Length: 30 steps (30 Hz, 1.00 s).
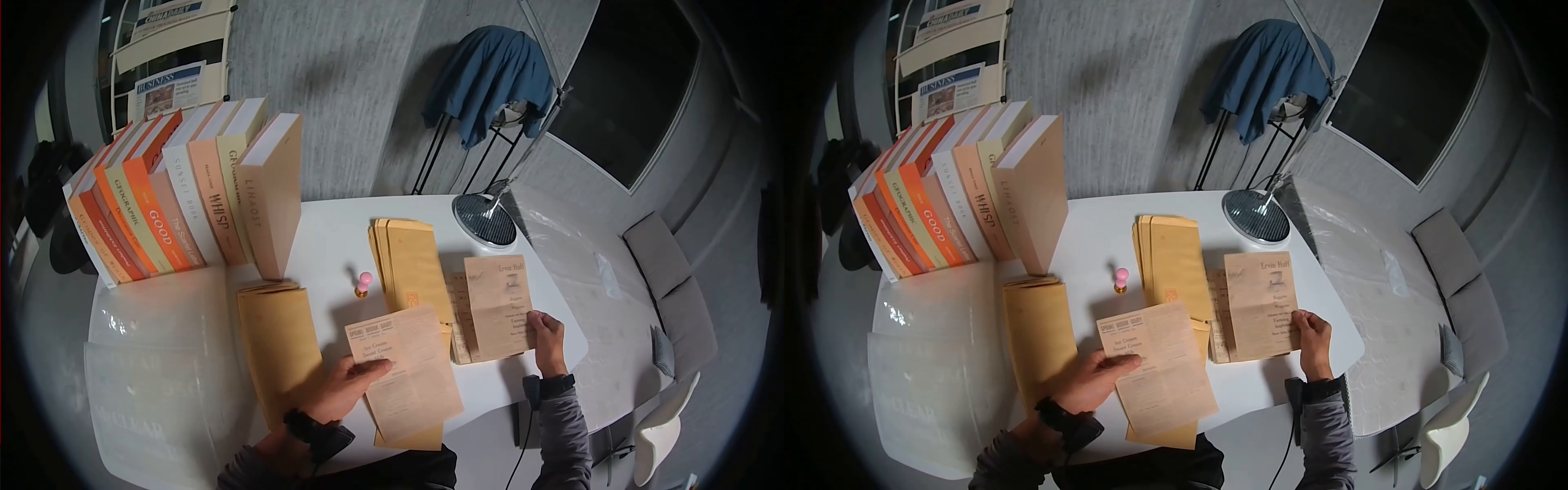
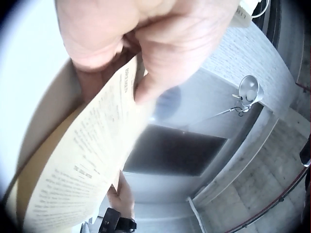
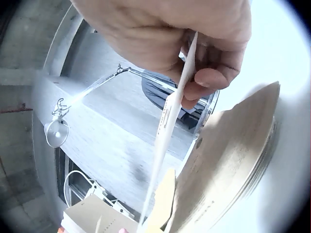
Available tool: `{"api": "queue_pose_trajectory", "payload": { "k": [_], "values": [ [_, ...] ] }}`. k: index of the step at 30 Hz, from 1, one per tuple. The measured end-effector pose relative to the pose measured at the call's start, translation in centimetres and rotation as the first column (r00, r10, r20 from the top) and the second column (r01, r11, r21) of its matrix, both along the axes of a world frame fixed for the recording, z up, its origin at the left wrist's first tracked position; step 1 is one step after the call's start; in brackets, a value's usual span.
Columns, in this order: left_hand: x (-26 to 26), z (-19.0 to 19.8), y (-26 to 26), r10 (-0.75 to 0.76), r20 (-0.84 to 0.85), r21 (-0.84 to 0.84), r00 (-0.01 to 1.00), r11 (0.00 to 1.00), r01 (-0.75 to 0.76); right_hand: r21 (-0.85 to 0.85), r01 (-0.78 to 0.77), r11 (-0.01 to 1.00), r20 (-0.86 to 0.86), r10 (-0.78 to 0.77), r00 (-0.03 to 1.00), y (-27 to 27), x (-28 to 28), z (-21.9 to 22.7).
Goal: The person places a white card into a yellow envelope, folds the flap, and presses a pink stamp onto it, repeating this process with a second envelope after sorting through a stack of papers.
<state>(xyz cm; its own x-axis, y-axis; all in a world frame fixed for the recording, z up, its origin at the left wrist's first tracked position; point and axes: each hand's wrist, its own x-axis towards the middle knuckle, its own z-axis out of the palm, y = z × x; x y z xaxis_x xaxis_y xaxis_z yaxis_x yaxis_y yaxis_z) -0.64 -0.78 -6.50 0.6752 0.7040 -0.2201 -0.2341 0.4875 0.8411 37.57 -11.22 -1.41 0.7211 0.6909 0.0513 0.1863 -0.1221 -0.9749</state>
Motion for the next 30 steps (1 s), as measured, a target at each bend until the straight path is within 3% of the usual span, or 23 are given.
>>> {"api": "queue_pose_trajectory", "payload": {
  "k": [3, 10, 14, 20, 26, 30],
  "values": [
    [0.1, -0.4, 0.1, 0.007, 0.007, 0.007, 1.0, 1.0, -0.007, 0.142, -0.047, 0.989, -0.189, 0.074, 0.979, 0.2, -1.2, 0.0],
    [0.0, 0.5, -0.1, 0.034, 0.016, -0.079, 0.999, 0.996, -0.033, 0.04, -0.315, 0.948, -0.208, 0.316, 0.926, -1.0, -6.4, 1.0],
    [0.0, 0.7, 0.0, 0.036, 0.058, -0.131, 0.998, 0.991, -0.028, 0.089, -0.304, 0.949, -0.251, 0.316, 0.915, -0.7, -10.3, 2.0],
    [-0.1, 0.7, 0.2, 0.037, 0.092, -0.144, 0.995, 0.989, -0.024, 0.164, -0.363, 0.917, -0.161, 0.388, 0.908, -0.9, -10.1, 2.8],
    [-0.3, 2.2, 0.1, 0.102, 0.134, -0.208, 0.986, 0.975, -0.073, 0.259, -0.444, 0.858, -0.197, 0.497, 0.845, -1.5, -10.8, 2.0],
    [-0.3, 1.4, 0.3, 0.077, 0.105, -0.19, 0.991, 0.98, -0.056, 0.156, -0.52, 0.84, -0.251, 0.543, 0.801, -1.9, -12.4, 1.7]
  ]
}}
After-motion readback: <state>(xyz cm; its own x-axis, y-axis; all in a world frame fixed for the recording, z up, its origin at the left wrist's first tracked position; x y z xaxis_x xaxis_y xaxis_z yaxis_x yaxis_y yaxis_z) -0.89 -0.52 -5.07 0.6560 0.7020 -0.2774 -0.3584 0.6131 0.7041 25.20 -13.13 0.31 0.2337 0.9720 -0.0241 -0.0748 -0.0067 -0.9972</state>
